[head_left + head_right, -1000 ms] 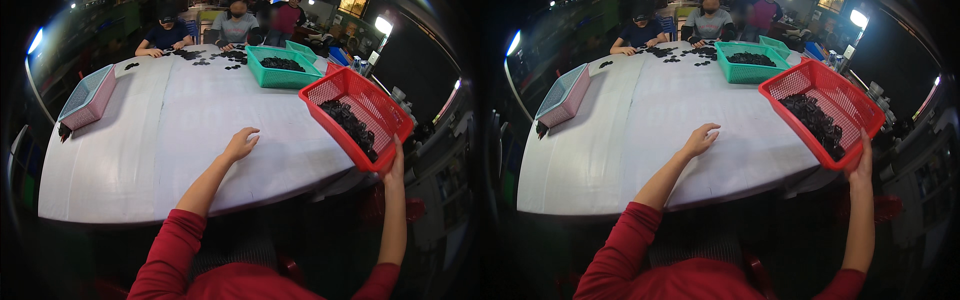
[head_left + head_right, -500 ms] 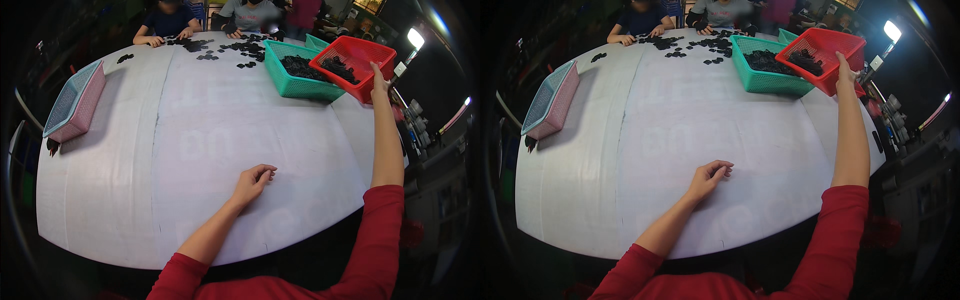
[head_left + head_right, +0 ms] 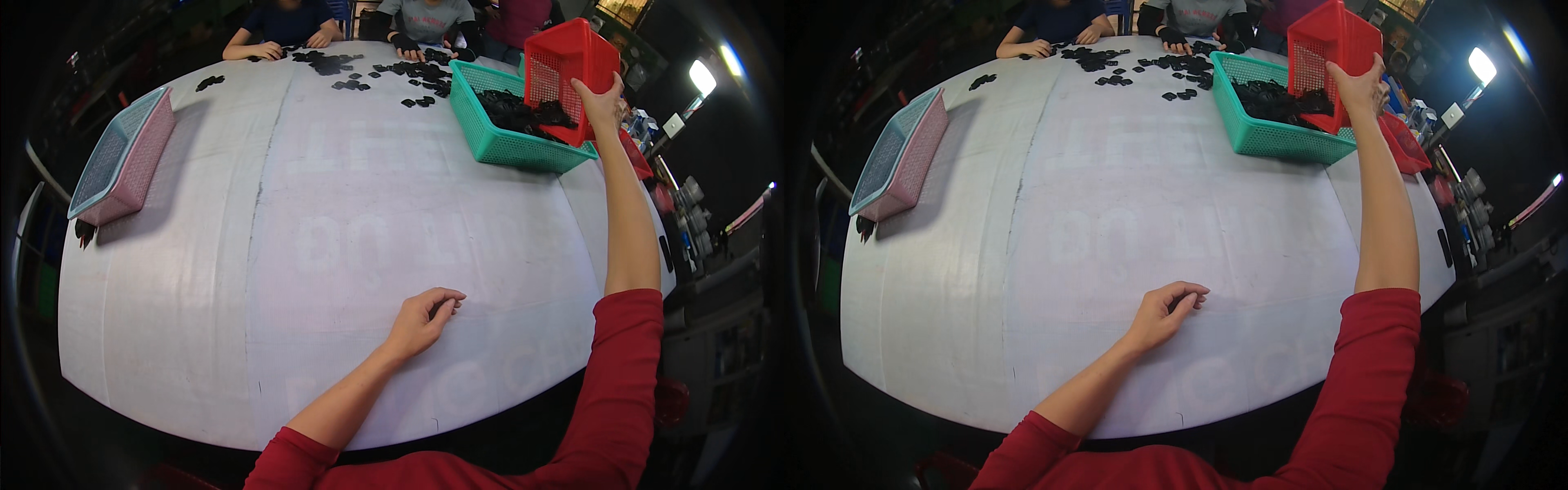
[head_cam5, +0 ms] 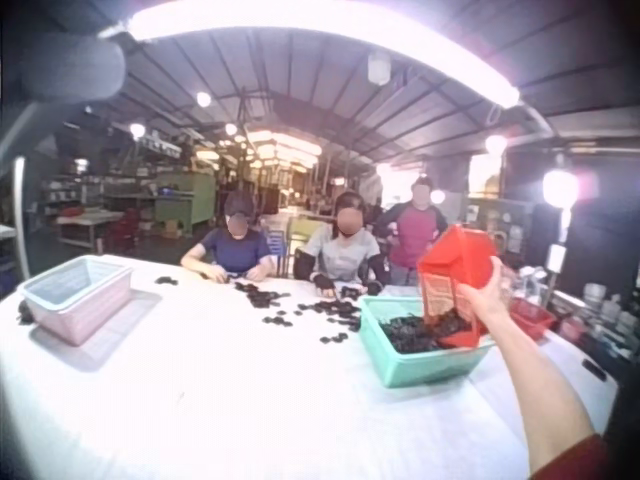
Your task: The person sorts small black plastic parts on a white table, picking them up by hand and placing them into a red basket. They repeatedly gather the parts from the table surface and transfer them into the basket, occasionally moving the basket or other containers to manage the workspace.
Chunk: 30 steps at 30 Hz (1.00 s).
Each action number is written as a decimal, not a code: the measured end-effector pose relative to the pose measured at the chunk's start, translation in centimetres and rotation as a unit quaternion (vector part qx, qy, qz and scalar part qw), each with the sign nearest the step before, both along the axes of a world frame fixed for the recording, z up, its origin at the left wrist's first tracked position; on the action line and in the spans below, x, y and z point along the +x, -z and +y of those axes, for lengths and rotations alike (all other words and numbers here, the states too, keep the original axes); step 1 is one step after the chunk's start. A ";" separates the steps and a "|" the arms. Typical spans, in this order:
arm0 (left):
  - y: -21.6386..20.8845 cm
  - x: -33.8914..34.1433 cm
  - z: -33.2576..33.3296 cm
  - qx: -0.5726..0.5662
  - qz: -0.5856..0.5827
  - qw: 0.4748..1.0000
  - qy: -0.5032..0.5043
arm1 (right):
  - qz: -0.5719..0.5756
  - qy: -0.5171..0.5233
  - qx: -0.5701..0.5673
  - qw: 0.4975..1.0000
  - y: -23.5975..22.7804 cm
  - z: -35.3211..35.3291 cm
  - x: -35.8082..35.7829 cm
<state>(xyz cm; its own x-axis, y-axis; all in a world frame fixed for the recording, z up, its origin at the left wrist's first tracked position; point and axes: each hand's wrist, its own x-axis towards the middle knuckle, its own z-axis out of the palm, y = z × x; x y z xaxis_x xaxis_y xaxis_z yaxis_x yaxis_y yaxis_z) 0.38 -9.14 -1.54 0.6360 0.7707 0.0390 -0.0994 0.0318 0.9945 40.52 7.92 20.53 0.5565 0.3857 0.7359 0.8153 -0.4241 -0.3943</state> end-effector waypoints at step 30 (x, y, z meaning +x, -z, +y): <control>1.2 0.6 0.6 0.145 -0.059 0.945 -0.288 | 0.710 -0.216 0.285 0.607 15.6 -42.6 -20.5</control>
<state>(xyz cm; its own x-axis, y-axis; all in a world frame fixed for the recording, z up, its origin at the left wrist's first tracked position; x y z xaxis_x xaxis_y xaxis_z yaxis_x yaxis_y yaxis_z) 0.98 -8.58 -2.73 0.0924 0.9336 0.3462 -0.1283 -0.3337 0.9339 19.99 -34.71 4.93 0.7229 0.6300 -0.2839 -0.5310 0.2436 -0.8116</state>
